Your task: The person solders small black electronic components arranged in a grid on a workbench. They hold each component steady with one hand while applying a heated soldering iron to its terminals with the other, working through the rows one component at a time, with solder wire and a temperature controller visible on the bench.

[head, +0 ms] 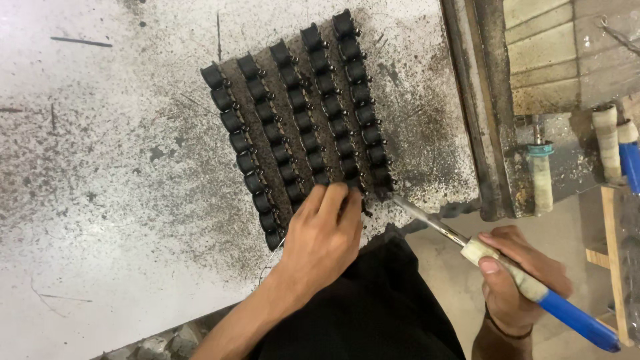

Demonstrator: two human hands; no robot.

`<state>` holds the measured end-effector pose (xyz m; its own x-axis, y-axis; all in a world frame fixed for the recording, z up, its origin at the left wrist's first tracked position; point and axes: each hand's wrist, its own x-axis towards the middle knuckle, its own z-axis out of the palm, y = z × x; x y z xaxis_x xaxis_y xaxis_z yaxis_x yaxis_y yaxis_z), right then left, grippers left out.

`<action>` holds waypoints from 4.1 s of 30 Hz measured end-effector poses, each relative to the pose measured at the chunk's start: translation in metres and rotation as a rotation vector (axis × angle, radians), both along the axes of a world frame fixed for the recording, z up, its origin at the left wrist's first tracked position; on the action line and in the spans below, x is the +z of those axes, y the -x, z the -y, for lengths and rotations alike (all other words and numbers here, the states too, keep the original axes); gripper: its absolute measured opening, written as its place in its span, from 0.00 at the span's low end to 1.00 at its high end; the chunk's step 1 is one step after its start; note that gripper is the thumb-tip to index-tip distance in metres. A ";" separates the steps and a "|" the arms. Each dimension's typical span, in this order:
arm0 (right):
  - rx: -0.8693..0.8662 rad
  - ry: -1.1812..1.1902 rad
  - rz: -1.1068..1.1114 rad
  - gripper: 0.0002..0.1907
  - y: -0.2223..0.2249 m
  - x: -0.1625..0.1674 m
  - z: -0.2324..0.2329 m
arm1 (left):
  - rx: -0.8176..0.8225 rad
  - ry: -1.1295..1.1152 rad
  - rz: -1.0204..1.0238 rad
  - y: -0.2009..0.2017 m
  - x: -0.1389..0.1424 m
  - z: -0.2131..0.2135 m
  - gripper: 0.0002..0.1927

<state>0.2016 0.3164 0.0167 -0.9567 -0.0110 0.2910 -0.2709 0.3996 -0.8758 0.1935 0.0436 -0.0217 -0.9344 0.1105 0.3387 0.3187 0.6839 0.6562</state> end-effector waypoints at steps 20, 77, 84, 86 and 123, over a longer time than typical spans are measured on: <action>0.153 -0.182 0.037 0.17 -0.012 0.013 0.011 | 0.000 -0.039 0.025 -0.023 -0.007 -0.003 0.18; 0.498 -0.481 -0.013 0.14 -0.006 0.045 0.048 | 0.074 -0.023 0.034 -0.041 0.023 0.036 0.18; 0.137 0.050 0.064 0.16 -0.016 -0.006 0.034 | 0.146 0.078 -0.101 -0.027 0.047 0.063 0.21; 0.146 -0.070 0.045 0.17 -0.020 -0.007 0.034 | 0.126 0.030 0.028 -0.018 0.029 0.050 0.22; 0.107 0.084 0.076 0.19 0.004 -0.003 0.052 | 0.231 0.043 -0.172 -0.019 0.050 0.065 0.18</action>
<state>0.1979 0.2643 0.0141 -0.9706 -0.0928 0.2223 -0.2400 0.2960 -0.9246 0.2129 -0.0209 0.0284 -0.8657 -0.0808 0.4939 0.2555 0.7771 0.5751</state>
